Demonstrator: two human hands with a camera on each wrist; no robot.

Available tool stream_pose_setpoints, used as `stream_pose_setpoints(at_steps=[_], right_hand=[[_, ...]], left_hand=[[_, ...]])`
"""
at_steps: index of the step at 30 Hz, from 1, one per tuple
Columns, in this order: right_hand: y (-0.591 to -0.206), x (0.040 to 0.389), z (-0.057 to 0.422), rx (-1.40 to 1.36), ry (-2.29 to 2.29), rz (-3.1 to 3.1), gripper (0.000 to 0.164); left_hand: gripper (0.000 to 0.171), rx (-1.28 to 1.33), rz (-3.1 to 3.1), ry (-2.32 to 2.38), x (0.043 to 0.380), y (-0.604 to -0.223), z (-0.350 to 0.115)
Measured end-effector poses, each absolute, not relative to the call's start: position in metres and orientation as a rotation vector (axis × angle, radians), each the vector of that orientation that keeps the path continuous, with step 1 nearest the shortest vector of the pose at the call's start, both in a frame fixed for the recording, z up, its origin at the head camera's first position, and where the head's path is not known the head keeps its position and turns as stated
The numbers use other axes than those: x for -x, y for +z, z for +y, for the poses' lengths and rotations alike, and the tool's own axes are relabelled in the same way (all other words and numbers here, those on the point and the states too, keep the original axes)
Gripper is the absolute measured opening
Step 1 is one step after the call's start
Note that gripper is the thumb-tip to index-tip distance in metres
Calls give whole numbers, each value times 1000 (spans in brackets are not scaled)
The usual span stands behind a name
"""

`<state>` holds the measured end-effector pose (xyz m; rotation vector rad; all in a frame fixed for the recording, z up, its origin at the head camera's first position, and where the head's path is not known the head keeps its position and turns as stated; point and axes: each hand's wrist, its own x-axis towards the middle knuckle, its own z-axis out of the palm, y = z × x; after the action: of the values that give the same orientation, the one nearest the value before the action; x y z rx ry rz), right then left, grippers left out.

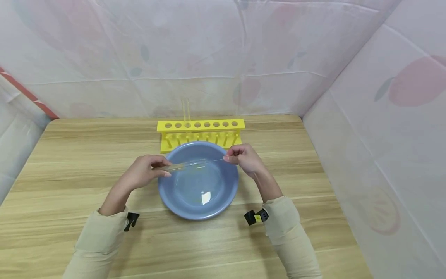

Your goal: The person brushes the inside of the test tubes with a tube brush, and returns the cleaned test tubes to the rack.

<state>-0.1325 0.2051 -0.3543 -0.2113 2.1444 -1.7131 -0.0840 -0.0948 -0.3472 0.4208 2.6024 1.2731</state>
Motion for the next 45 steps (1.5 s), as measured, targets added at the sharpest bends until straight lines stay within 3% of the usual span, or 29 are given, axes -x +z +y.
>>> stream_pose_setpoints(at_steps=[4, 11, 22, 33, 40, 45], right_hand=[[-352, 133, 204, 98, -1760, 2031, 27], [-351, 135, 205, -36, -1830, 1884, 32], [-358, 135, 215, 333, -1638, 2389, 10], [-351, 137, 217, -38, -1845, 1896, 34], [-355, 135, 227, 262, -1697, 2248, 14], [-355, 133, 233, 371, -1640, 2406, 12]], left_hand=[[17, -378, 2636, 1247, 84, -347, -94], [16, -329, 2677, 1229, 84, -348, -93], [17, -256, 2617, 1258, 87, -349, -104], [16, -263, 2723, 1173, 83, -348, -102], [17, -254, 2678, 1233, 83, -351, -106], [17, -291, 2647, 1262, 84, -353, -111]])
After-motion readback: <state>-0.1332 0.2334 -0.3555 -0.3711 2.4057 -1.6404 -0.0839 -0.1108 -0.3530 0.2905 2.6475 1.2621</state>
